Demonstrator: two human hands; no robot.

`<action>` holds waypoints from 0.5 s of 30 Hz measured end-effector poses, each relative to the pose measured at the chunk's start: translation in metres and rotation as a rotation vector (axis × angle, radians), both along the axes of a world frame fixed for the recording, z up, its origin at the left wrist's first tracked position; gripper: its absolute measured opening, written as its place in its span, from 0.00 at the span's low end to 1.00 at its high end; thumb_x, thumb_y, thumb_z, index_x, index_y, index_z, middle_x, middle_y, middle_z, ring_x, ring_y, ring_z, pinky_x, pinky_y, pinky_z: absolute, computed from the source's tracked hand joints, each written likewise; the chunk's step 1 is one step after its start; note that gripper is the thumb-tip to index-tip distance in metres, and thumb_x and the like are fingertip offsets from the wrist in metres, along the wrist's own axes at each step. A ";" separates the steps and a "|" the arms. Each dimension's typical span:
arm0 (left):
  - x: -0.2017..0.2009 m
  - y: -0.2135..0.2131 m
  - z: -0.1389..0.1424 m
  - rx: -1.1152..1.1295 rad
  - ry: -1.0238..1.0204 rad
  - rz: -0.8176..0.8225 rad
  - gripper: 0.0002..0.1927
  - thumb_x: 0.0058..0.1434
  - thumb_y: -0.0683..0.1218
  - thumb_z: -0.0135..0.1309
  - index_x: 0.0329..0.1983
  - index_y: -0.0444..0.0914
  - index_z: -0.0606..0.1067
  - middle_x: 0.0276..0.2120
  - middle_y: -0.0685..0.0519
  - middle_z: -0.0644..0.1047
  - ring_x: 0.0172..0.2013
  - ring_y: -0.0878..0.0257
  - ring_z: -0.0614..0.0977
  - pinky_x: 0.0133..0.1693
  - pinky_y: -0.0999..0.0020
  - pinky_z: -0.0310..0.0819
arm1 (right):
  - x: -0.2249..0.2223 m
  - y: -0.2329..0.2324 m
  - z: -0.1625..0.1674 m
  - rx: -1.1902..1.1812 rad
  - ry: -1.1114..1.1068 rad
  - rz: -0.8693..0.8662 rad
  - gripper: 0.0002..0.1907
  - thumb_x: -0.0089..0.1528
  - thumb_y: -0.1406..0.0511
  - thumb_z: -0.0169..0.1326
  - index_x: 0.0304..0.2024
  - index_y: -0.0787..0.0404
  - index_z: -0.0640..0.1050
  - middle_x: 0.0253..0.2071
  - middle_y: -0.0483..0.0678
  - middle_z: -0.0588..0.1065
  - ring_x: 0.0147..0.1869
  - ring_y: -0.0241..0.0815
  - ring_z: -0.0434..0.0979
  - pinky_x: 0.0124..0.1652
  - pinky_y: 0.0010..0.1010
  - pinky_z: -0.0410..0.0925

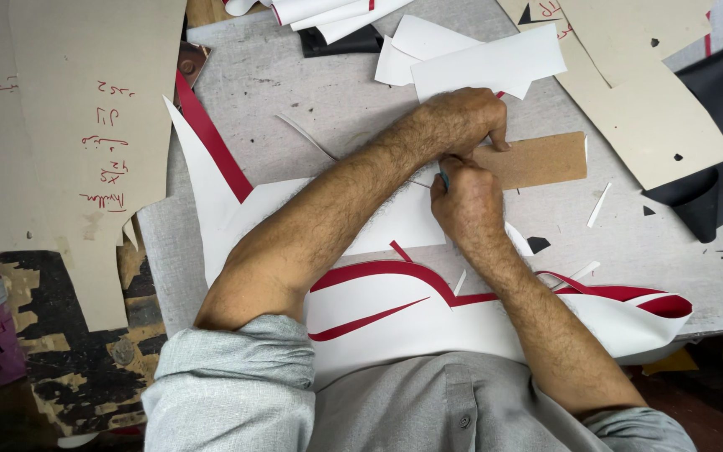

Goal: The person uses a utility knife and cardboard templates to cut shapes from a large white sheet with a red underside. They repeatedly position templates, trace or cut along edges, remove cut pieces, and reposition the templates to produce multiple cutouts.

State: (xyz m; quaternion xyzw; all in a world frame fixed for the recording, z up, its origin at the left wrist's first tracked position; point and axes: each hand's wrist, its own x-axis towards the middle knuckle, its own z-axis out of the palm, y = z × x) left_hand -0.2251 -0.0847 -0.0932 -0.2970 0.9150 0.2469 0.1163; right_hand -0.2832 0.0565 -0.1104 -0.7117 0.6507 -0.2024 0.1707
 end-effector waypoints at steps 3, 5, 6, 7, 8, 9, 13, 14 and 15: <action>0.001 0.005 0.003 0.021 -0.045 0.002 0.27 0.48 0.45 0.71 0.52 0.56 0.80 0.49 0.58 0.80 0.50 0.64 0.81 0.52 0.69 0.78 | 0.002 0.028 0.006 0.089 0.065 0.017 0.17 0.61 0.71 0.60 0.52 0.71 0.79 0.35 0.62 0.80 0.34 0.53 0.84 0.33 0.39 0.78; 0.000 0.018 0.007 0.029 -0.070 0.030 0.28 0.48 0.43 0.70 0.54 0.53 0.78 0.48 0.55 0.80 0.49 0.62 0.81 0.51 0.68 0.79 | -0.006 0.059 0.011 0.271 0.091 -0.009 0.17 0.62 0.70 0.58 0.55 0.67 0.79 0.37 0.61 0.80 0.34 0.52 0.84 0.33 0.38 0.79; 0.001 0.028 0.009 -0.014 -0.037 0.066 0.20 0.56 0.42 0.65 0.52 0.48 0.79 0.49 0.50 0.80 0.50 0.59 0.81 0.51 0.65 0.81 | -0.013 0.071 0.012 0.170 0.040 0.036 0.18 0.60 0.70 0.59 0.53 0.67 0.79 0.39 0.61 0.81 0.36 0.51 0.84 0.36 0.38 0.79; 0.002 0.040 0.010 -0.058 -0.004 0.098 0.12 0.63 0.40 0.60 0.50 0.42 0.80 0.50 0.45 0.79 0.50 0.55 0.82 0.50 0.62 0.82 | -0.025 0.082 0.013 0.068 -0.012 0.077 0.18 0.58 0.70 0.61 0.52 0.67 0.80 0.41 0.61 0.81 0.38 0.51 0.84 0.40 0.37 0.79; -0.001 0.049 0.012 -0.112 0.028 0.124 0.07 0.71 0.39 0.56 0.49 0.36 0.81 0.51 0.40 0.78 0.51 0.51 0.82 0.50 0.59 0.84 | -0.041 0.088 0.015 0.022 -0.044 0.169 0.18 0.58 0.69 0.61 0.51 0.64 0.81 0.42 0.58 0.82 0.40 0.50 0.84 0.44 0.40 0.78; -0.005 0.056 0.014 -0.079 0.036 0.235 0.14 0.64 0.40 0.61 0.52 0.34 0.77 0.50 0.39 0.77 0.52 0.50 0.81 0.51 0.57 0.82 | -0.060 0.090 0.017 -0.038 -0.074 0.253 0.17 0.58 0.68 0.61 0.50 0.60 0.82 0.42 0.56 0.83 0.42 0.48 0.85 0.48 0.43 0.76; -0.012 0.081 0.017 0.028 0.016 0.422 0.27 0.51 0.45 0.71 0.51 0.30 0.74 0.48 0.37 0.75 0.54 0.46 0.75 0.56 0.52 0.74 | -0.122 0.108 0.019 0.215 -0.085 0.081 0.15 0.59 0.69 0.58 0.49 0.57 0.83 0.42 0.53 0.83 0.37 0.41 0.84 0.37 0.33 0.79; -0.015 0.085 0.017 0.038 0.002 0.404 0.24 0.53 0.47 0.70 0.47 0.30 0.76 0.48 0.38 0.74 0.54 0.46 0.74 0.57 0.51 0.72 | -0.130 0.112 0.016 0.284 -0.098 0.002 0.15 0.60 0.68 0.59 0.50 0.57 0.82 0.39 0.53 0.83 0.35 0.42 0.84 0.34 0.34 0.78; -0.019 0.089 0.017 0.011 0.035 0.383 0.23 0.52 0.45 0.70 0.47 0.31 0.76 0.48 0.38 0.74 0.54 0.46 0.75 0.57 0.51 0.72 | -0.137 0.117 0.012 0.346 -0.111 -0.075 0.16 0.61 0.67 0.60 0.52 0.56 0.81 0.36 0.52 0.83 0.33 0.43 0.83 0.32 0.34 0.77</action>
